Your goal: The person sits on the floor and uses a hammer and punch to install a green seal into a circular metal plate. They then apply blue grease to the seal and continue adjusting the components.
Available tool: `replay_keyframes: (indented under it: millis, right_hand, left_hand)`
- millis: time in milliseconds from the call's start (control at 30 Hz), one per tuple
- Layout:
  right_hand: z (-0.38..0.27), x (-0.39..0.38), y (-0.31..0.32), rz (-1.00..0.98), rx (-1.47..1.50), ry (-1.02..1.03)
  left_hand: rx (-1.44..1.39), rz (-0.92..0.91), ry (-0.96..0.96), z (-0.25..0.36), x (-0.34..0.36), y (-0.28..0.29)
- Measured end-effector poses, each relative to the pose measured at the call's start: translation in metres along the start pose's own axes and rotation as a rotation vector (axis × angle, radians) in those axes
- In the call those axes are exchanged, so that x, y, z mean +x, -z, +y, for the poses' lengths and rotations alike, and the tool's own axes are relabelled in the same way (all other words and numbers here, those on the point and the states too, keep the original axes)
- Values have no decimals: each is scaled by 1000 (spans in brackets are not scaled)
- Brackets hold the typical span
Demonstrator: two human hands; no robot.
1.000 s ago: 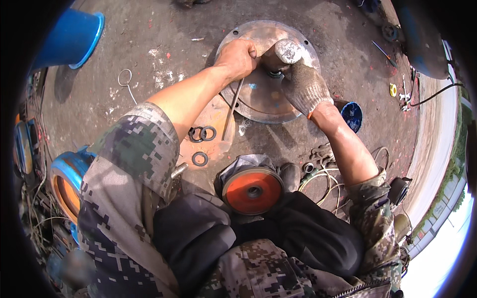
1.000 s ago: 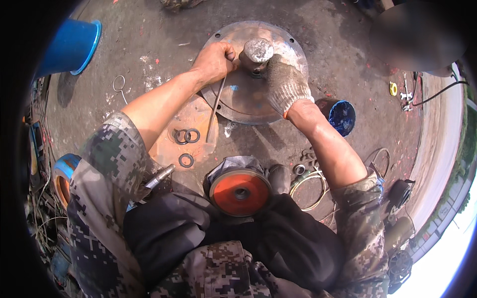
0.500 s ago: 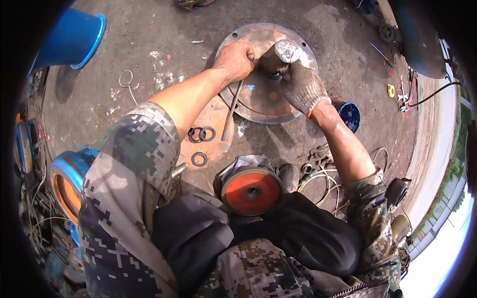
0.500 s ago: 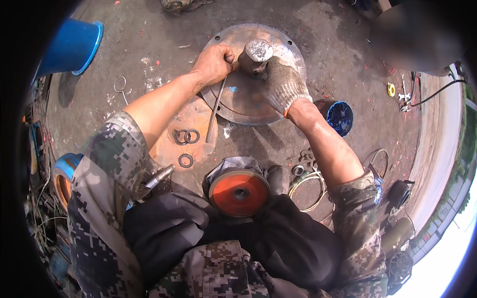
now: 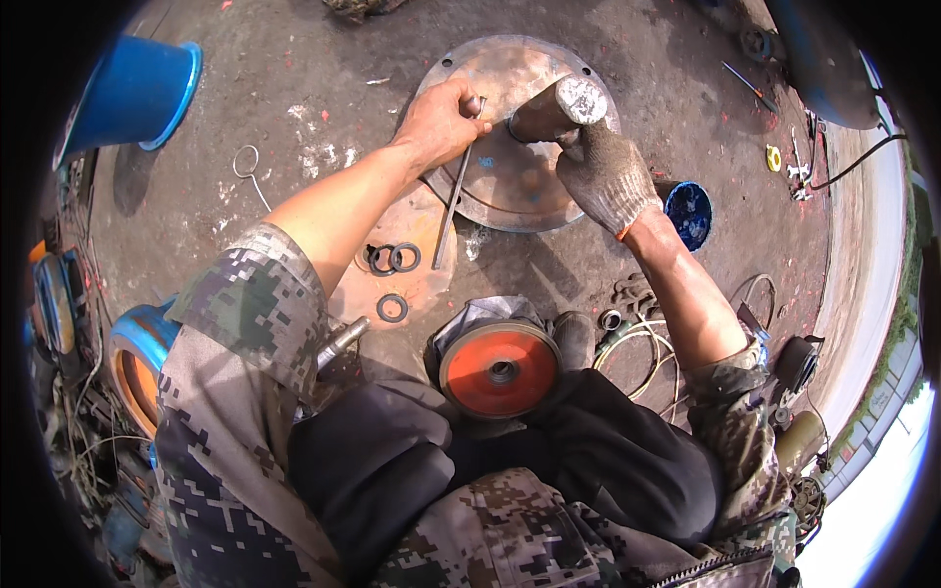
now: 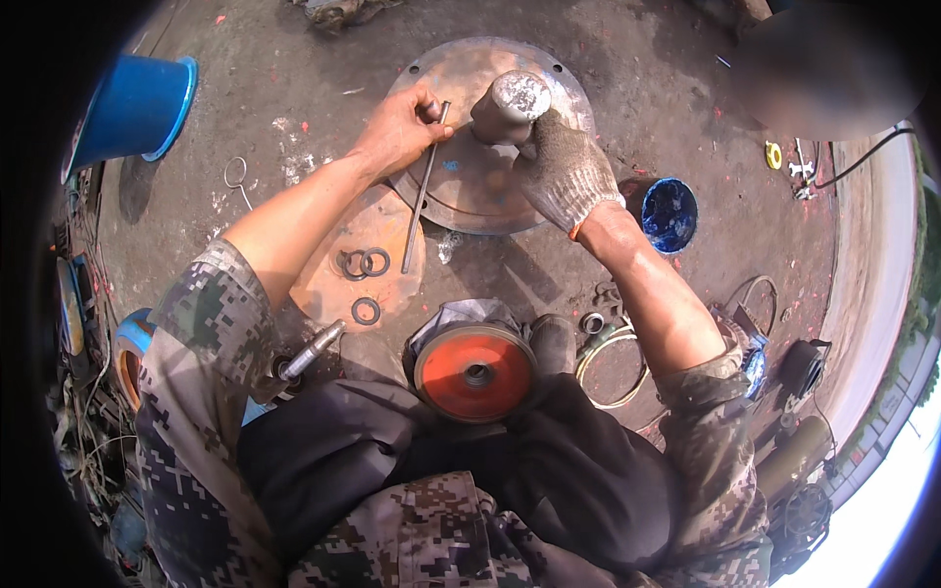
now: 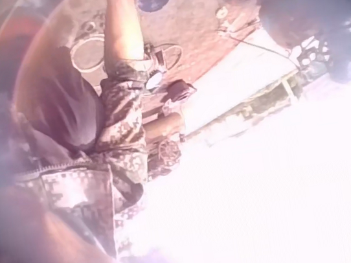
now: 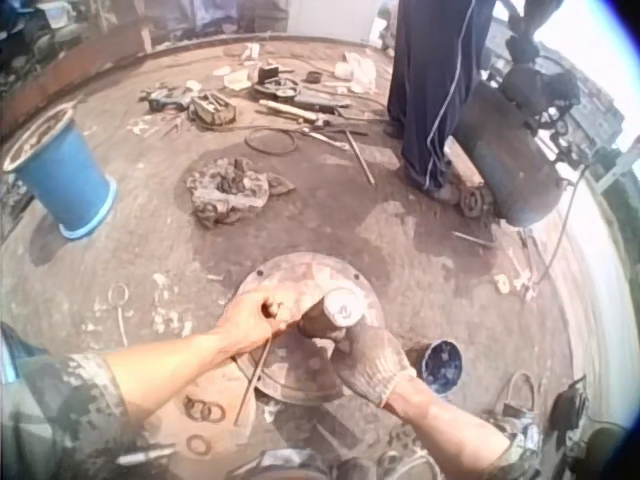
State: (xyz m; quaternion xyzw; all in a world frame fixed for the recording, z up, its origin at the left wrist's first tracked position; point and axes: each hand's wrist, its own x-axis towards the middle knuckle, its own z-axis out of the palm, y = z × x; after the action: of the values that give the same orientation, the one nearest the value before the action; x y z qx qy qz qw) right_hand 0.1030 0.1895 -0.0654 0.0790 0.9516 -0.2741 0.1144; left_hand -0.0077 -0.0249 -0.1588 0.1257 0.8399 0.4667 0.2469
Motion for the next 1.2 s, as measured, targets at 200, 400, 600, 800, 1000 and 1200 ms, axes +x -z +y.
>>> replay_keyframes:
  millis: [200, 400, 600, 800, 1000, 1200]
  right_hand:
    - [41, 6, -28, 192, -113, 231]
    - [27, -63, 9, 5, 108, -180]
    - [71, -137, -15, -139, 183, -373]
    - [61, -155, -2, -234, 224, -297]
    - [80, -156, -3, -63, 259, -290]
    - [58, -142, 20, -202, 504, -499]
  left_hand:
    - [372, -56, -451, 19, -34, 19]
    - [826, -370, -790, 36, -70, 38]
    - [947, -536, -1058, 38, -65, 38]
    - [826, -363, -1033, 71, -58, 49]
    - [179, -25, -539, 115, -38, 42]
    - [-343, 7, -313, 126, -26, 35]
